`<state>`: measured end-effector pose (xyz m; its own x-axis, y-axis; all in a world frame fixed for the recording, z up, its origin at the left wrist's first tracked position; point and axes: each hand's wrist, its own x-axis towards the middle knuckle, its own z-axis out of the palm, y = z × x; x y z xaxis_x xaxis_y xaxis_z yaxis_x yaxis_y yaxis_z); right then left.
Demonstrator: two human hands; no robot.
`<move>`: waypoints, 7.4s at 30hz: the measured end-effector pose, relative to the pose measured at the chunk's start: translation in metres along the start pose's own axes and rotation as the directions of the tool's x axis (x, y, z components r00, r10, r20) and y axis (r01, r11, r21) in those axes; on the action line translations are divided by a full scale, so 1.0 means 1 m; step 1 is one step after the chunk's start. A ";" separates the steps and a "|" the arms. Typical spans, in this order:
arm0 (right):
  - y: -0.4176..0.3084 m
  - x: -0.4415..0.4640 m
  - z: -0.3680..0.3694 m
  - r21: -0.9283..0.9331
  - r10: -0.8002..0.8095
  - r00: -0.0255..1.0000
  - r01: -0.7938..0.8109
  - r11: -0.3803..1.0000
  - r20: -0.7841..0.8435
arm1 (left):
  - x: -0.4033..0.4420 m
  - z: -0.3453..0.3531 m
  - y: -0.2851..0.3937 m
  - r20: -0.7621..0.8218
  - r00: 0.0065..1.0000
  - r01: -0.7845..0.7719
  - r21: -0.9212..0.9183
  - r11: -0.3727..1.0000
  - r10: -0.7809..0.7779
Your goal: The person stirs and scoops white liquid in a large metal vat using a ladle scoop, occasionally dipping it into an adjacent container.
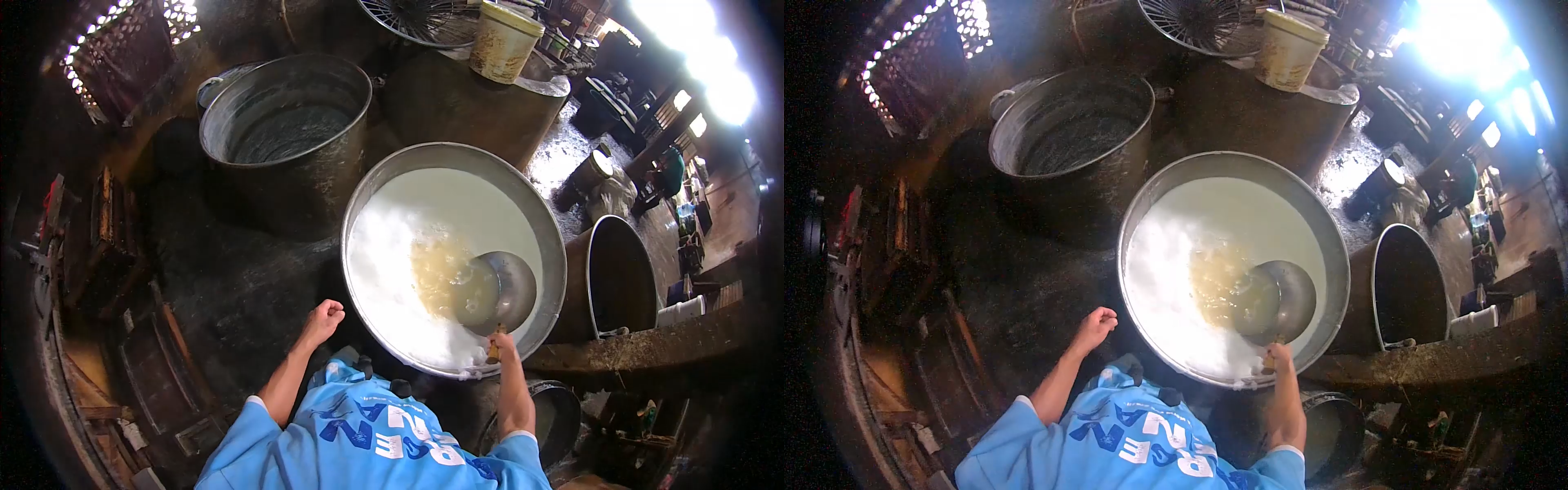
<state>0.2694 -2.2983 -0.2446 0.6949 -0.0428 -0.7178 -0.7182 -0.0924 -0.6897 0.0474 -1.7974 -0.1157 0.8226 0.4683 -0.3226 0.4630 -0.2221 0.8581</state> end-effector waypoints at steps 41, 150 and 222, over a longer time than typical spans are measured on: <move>-0.208 -0.024 0.361 -0.953 -0.515 0.856 0.182 0.240 0.034 | 0.091 -0.225 -0.271 -0.009 0.470 0.801 -0.416 0.431 -0.882; -0.039 -0.166 0.134 -0.909 -0.388 0.917 0.078 0.410 -0.096 | 0.192 -0.105 -0.115 0.156 0.856 0.517 -0.253 0.818 -0.492; -0.170 -0.034 0.317 -0.849 -0.332 0.932 0.056 0.526 -0.145 | 0.168 -0.201 -0.217 0.133 0.615 0.775 -0.288 0.563 -0.777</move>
<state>0.3558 -1.9659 -0.1329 0.8915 -0.1531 -0.4263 -0.3077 -0.8954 -0.3219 0.0185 -1.4987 -0.2760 0.1897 0.3463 -0.9188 0.8026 0.4842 0.3482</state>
